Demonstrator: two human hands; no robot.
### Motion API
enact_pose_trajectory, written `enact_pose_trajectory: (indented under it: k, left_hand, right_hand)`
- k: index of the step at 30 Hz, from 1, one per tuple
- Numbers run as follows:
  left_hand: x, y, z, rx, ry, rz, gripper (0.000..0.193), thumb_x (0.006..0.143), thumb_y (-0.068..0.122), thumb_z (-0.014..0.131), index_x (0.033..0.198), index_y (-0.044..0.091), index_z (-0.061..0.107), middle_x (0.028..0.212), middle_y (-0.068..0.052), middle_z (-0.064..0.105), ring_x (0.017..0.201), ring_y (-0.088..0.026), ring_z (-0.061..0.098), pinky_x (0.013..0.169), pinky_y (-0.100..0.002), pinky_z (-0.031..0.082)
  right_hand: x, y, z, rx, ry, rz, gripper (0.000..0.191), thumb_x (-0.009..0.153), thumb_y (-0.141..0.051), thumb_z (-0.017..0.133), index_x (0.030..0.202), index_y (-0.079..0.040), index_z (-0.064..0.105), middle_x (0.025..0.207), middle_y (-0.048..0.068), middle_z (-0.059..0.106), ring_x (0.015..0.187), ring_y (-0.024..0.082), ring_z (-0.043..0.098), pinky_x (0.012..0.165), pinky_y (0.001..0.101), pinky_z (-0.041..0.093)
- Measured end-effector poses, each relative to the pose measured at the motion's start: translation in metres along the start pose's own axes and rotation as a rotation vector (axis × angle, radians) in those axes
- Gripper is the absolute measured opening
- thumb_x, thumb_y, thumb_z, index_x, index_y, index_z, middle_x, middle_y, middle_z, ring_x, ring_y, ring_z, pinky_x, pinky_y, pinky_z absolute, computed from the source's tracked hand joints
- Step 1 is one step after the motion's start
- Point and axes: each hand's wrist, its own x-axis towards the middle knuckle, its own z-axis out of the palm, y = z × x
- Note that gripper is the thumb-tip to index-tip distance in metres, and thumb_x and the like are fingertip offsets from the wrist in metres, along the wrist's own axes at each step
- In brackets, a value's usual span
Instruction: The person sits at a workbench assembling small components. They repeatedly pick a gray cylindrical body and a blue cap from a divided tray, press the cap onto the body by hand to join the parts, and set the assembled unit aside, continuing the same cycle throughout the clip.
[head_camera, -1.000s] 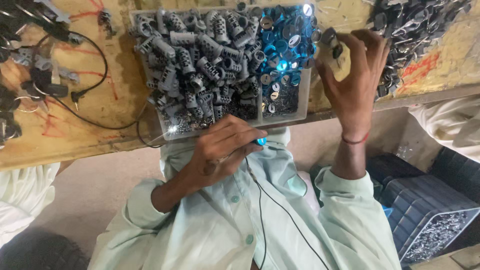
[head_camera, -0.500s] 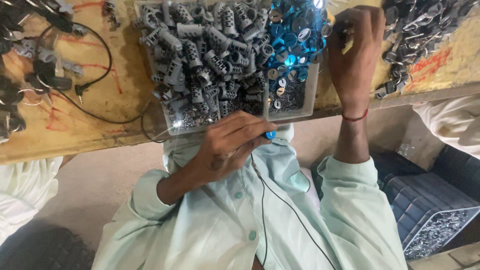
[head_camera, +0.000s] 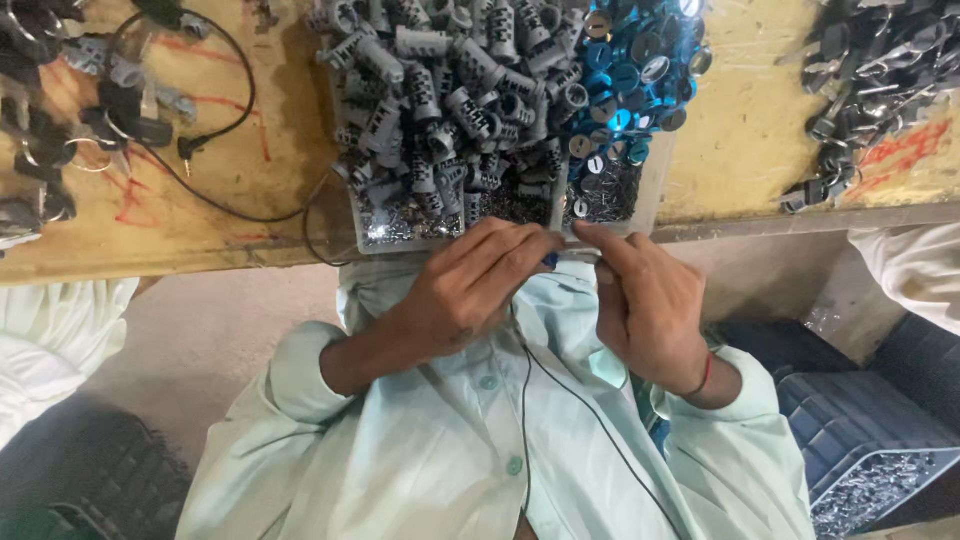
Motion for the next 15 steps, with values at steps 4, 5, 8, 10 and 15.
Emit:
enact_pose_trajectory:
  k: [4,5,8,10,15]
  left_hand:
    - [-0.003,0.000,-0.007,0.040,-0.076,0.021,0.039,0.089,-0.004,0.070,0.126,-0.010,0.062,0.116,-0.018,0.067,0.104,-0.032,0.069,0.089,-0.039,0.058]
    - [-0.003,0.001,-0.007,-0.010,-0.095,0.002,0.040,0.088,-0.003,0.069,0.127,-0.010,0.063,0.115,-0.017,0.067,0.104,-0.031,0.069,0.088,-0.039,0.058]
    - [-0.001,-0.004,-0.011,-0.466,-0.150,-0.236,0.029,0.093,0.003,0.072,0.121,-0.003,0.067,0.103,-0.013,0.070,0.096,-0.026,0.071,0.083,-0.037,0.057]
    - [-0.001,-0.009,-0.017,-0.636,-0.220,-0.206,0.029,0.092,0.000,0.070,0.120,-0.005,0.063,0.105,-0.015,0.068,0.097,-0.027,0.070,0.085,-0.038,0.056]
    - [-0.004,-0.011,-0.019,-0.750,-0.322,-0.211,0.025,0.095,-0.004,0.070,0.119,-0.002,0.067,0.103,-0.013,0.071,0.096,-0.026,0.072,0.084,-0.037,0.057]
  right_hand:
    - [0.019,-0.009,-0.013,-0.026,-0.136,-0.076,0.051,0.089,0.012,0.064,0.139,0.004,0.057,0.078,0.009,0.052,0.064,0.024,0.055,0.057,0.0388,0.046]
    - [0.022,-0.011,-0.016,-0.042,-0.156,-0.119,0.054,0.087,0.013,0.064,0.140,0.006,0.055,0.076,0.008,0.051,0.063,0.023,0.054,0.056,0.0385,0.045]
    - [0.026,-0.013,-0.023,-0.047,-0.207,-0.231,0.062,0.080,0.015,0.064,0.141,0.010,0.053,0.076,0.007,0.051,0.061,0.020,0.052,0.053,0.0385,0.044]
    - [0.025,-0.011,-0.027,-0.037,-0.232,-0.287,0.067,0.074,0.014,0.064,0.140,0.012,0.052,0.076,0.007,0.053,0.061,0.020,0.053,0.053,0.0389,0.045]
    - [0.018,-0.001,-0.032,0.123,-0.323,-0.335,0.077,0.065,0.006,0.068,0.140,0.014,0.050,0.075,0.006,0.052,0.062,0.022,0.056,0.055,0.0394,0.047]
